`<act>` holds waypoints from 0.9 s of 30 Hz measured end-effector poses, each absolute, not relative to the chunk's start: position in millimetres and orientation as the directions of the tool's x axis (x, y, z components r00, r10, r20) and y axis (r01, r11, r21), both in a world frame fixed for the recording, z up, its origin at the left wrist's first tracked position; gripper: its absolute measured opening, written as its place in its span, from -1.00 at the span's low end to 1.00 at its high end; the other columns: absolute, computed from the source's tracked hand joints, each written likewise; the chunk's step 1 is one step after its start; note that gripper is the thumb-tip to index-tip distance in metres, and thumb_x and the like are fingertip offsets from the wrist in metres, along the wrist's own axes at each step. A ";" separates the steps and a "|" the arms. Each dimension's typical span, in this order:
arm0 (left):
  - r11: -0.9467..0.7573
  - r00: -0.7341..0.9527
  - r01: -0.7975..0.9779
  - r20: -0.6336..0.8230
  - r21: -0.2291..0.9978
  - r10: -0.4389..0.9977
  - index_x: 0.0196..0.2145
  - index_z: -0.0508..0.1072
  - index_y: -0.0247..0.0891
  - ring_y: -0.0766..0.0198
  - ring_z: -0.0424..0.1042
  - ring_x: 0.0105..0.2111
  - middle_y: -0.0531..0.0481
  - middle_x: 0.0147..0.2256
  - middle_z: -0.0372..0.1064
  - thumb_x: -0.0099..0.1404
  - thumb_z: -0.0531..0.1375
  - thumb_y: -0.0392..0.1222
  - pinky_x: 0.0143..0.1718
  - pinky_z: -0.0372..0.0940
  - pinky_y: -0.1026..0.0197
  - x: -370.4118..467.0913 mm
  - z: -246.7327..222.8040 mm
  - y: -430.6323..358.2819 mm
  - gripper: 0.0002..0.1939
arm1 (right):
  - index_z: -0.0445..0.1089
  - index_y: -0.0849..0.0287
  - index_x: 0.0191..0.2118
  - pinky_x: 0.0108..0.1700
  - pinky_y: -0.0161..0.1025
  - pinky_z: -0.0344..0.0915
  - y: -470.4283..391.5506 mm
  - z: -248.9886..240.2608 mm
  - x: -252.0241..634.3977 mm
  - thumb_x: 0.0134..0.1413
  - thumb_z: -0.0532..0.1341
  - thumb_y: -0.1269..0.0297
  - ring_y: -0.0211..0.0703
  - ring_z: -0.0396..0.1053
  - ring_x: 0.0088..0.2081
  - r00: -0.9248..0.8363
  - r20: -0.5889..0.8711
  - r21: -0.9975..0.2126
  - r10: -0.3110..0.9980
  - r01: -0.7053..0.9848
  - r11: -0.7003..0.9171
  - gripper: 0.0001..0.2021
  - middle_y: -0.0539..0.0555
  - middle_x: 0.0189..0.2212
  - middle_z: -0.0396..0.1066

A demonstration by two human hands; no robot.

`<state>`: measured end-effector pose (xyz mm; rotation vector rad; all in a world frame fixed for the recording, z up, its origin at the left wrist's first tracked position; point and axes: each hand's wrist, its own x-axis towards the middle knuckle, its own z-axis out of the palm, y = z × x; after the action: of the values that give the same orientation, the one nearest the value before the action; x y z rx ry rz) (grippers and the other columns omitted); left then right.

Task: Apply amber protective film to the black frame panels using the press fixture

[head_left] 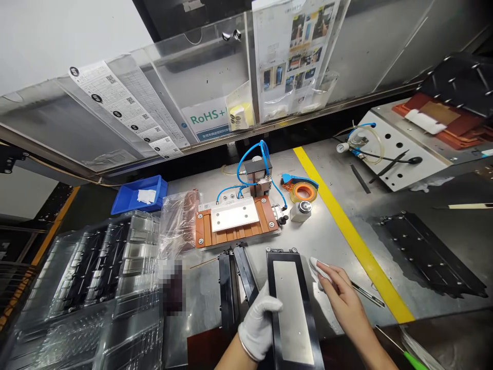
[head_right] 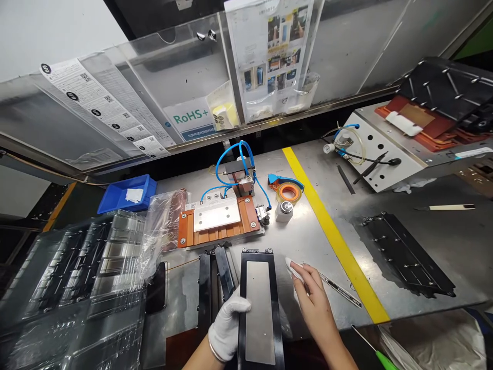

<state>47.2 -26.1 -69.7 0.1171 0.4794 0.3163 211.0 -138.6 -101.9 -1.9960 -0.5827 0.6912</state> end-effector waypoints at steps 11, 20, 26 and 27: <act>0.944 0.837 -0.268 -0.438 0.192 0.327 0.13 0.37 -0.25 0.04 0.47 -0.04 -0.12 -0.08 0.53 -0.02 0.20 -0.42 0.12 0.25 -0.02 50.2 -67.5 -23.4 -0.32 | 0.54 -0.03 -0.05 -0.42 -0.30 0.41 -122.3 -65.0 218.0 0.24 0.07 0.09 -0.02 0.36 -0.09 0.630 -0.049 -0.848 0.775 0.384 -0.366 -0.66 0.13 -0.14 0.29; 0.950 0.782 -0.279 -0.543 0.138 0.308 0.25 0.20 -0.16 0.07 0.50 -0.10 -0.09 -0.09 0.53 0.08 0.21 -0.36 0.08 0.29 -0.04 50.8 -80.3 -18.6 -0.25 | 0.49 0.04 0.04 -0.48 -0.31 0.37 -105.9 -67.2 255.7 0.11 0.16 -0.01 0.04 0.32 -0.01 0.713 -0.074 -0.823 0.697 0.351 -0.446 -0.57 0.16 -0.07 0.28; 0.821 0.614 -0.138 -0.603 0.554 0.510 0.23 0.22 -0.09 0.10 0.37 0.09 -0.03 0.06 0.43 0.05 0.22 -0.39 0.17 0.19 0.10 66.1 -76.5 -9.8 -0.23 | 0.51 0.11 -0.07 -0.12 -0.10 0.41 -91.5 -81.0 303.0 -0.01 0.24 -0.04 0.03 0.39 -0.08 0.821 -0.053 -0.896 0.569 0.213 -0.390 -0.56 0.13 -0.10 0.35; 0.766 0.584 -0.099 -0.586 0.635 0.562 0.23 0.21 -0.11 0.12 0.33 0.13 -0.04 0.14 0.36 0.05 0.21 -0.40 0.20 0.15 0.13 71.0 -77.5 -8.7 -0.23 | 0.50 0.14 -0.08 -0.08 -0.06 0.40 -84.4 -82.8 312.9 -0.02 0.25 -0.05 0.04 0.41 -0.09 0.836 -0.045 -0.910 0.548 0.192 -0.367 -0.54 0.14 -0.11 0.38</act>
<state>71.0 -8.7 -77.5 0.5924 0.8699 0.4130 312.9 -84.4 -82.8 -1.9435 -0.5498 0.4157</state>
